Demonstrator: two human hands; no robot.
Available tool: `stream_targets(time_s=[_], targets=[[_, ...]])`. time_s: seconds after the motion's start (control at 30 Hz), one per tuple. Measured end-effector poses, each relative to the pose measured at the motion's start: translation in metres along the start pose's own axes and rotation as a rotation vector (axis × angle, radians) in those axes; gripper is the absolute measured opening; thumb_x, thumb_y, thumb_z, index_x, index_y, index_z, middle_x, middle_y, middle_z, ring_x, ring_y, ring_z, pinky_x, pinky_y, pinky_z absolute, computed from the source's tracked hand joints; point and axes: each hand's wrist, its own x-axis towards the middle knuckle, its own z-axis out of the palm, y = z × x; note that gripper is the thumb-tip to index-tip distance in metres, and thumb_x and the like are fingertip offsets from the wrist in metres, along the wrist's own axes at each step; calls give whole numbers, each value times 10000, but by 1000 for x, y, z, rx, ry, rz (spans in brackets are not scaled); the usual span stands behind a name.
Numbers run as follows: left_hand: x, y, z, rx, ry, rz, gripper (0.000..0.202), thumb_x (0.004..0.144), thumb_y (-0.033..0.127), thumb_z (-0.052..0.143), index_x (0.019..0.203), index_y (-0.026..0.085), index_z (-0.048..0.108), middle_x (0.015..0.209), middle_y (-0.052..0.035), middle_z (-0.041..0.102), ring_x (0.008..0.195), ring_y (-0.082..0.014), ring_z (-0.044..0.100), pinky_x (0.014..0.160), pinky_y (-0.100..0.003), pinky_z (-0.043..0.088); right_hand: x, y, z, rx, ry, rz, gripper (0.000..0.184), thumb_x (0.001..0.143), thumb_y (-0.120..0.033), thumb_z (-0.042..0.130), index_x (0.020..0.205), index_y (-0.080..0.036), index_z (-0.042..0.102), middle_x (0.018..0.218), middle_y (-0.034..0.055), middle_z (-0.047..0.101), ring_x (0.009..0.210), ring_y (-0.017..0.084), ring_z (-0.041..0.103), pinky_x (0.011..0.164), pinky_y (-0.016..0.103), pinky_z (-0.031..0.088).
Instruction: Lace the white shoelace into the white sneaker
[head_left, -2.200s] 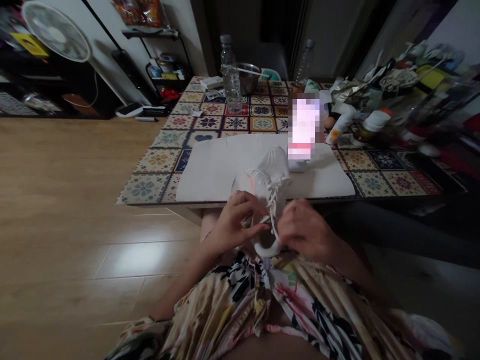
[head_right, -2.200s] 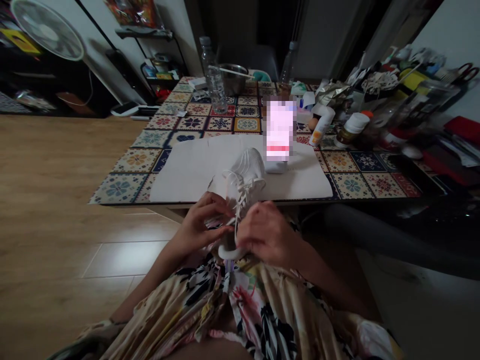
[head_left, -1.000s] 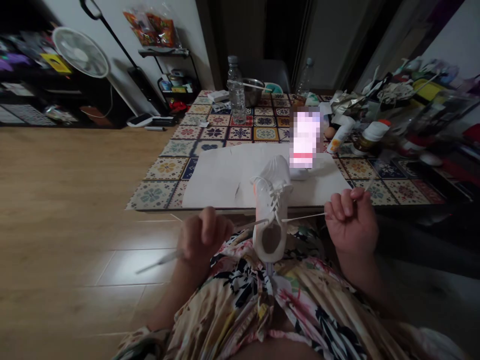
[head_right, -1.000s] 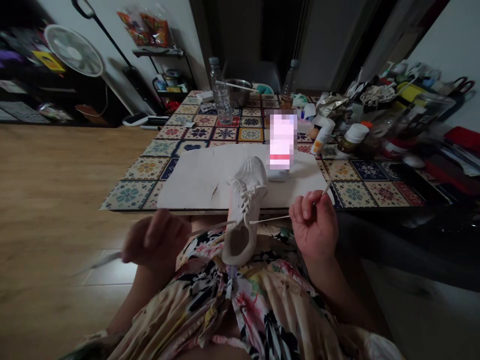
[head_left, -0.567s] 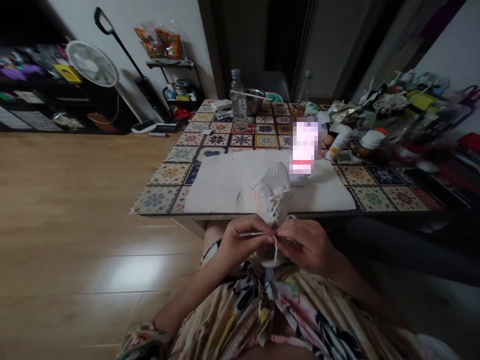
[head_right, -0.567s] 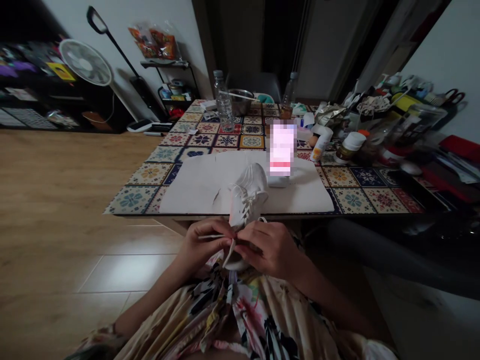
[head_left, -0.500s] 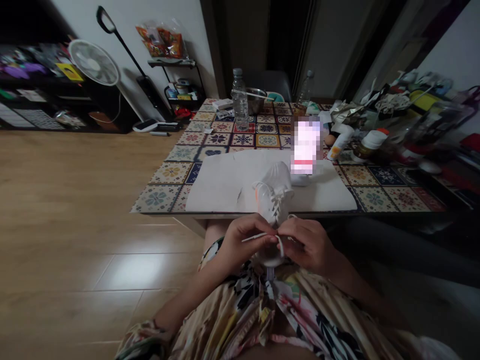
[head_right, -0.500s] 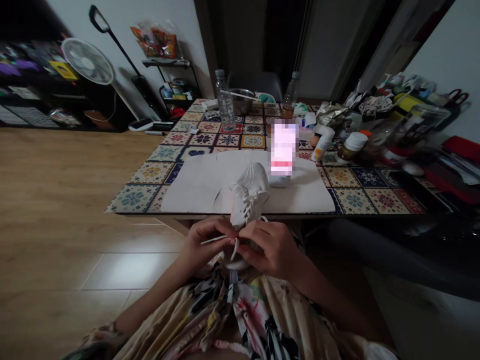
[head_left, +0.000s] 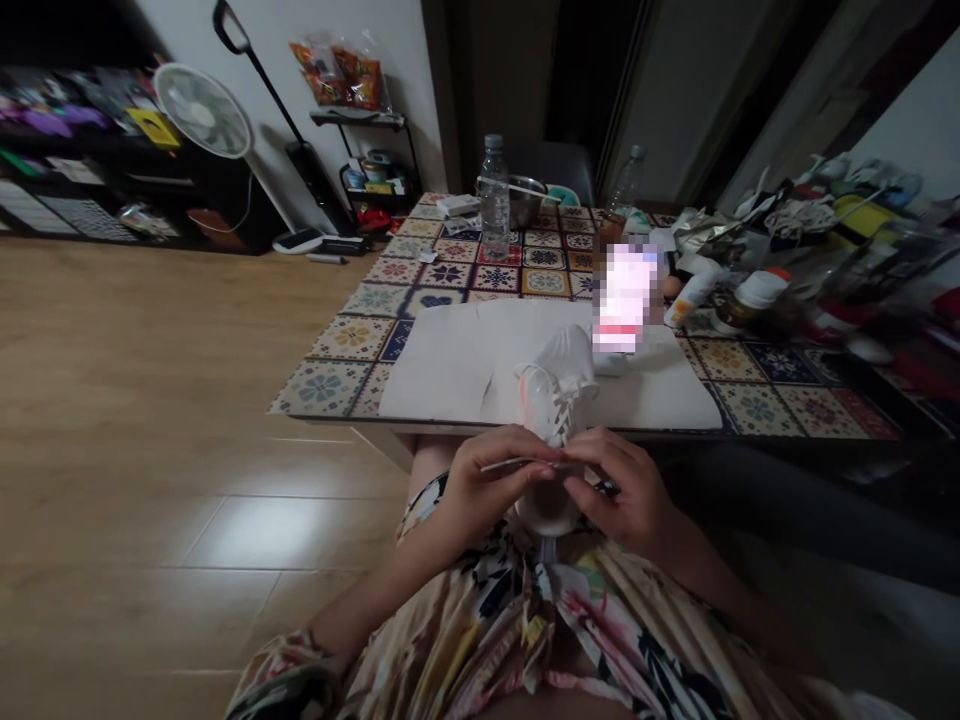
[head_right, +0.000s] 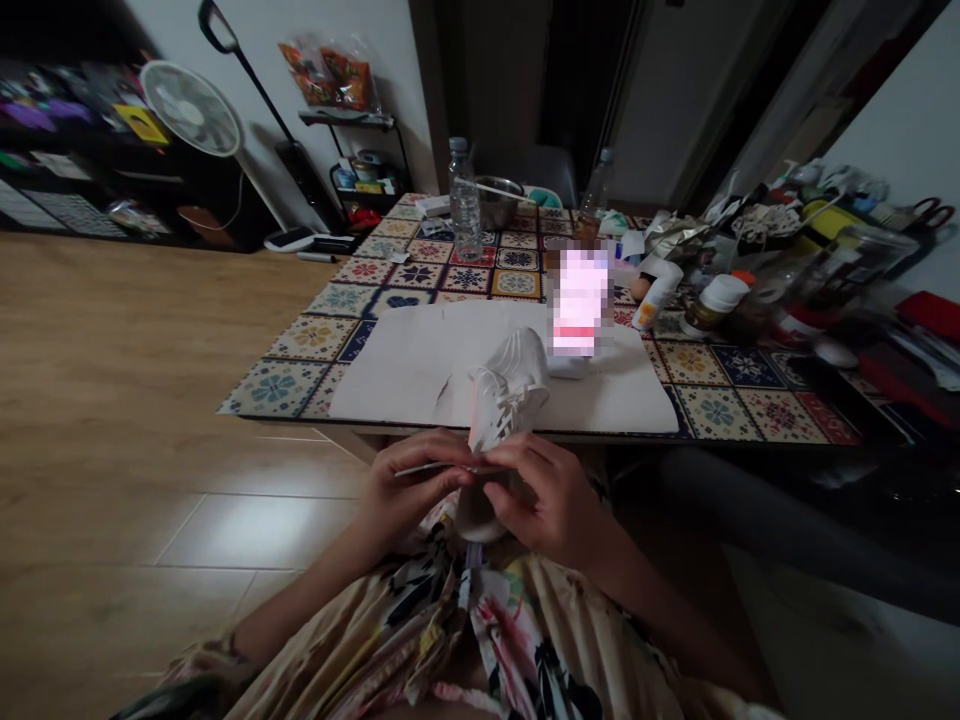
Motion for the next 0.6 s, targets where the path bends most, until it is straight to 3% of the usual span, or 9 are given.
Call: stream_targets(time_s=[0.17,0.3,0.43,0.6], targets=[[0,4,-3,87,-21,21,188,892,297,693,767,161,731,768,-65,688,737,-150,638,689,-242,513,6,1,3,31,-32,-68,164,882,-125,563,1002,-231,600,920,36,656,861,177,631,778,312,536],[-4,5,-2,9,5,-173,199,879,306,696,754,152,699,731,-45,690,684,-135,618,664,-223,492,4,4,6,-79,40,-149,257,879,-85,564,1076,-250,559,930,31,675,843,174,641,760,309,540],[-3,5,2,-118,82,-390,306,741,437,806,708,146,717,698,-50,704,651,-154,618,648,-241,515,1,6,4,-335,6,-324,278,918,-127,574,1153,-275,550,987,33,694,787,163,632,723,312,511],[-1,4,5,-163,66,-451,270,715,423,819,694,160,760,674,-48,717,650,-166,633,661,-255,524,3,1,1,-368,30,-341,165,951,-163,536,1083,-248,588,960,44,684,774,172,603,708,329,486]])
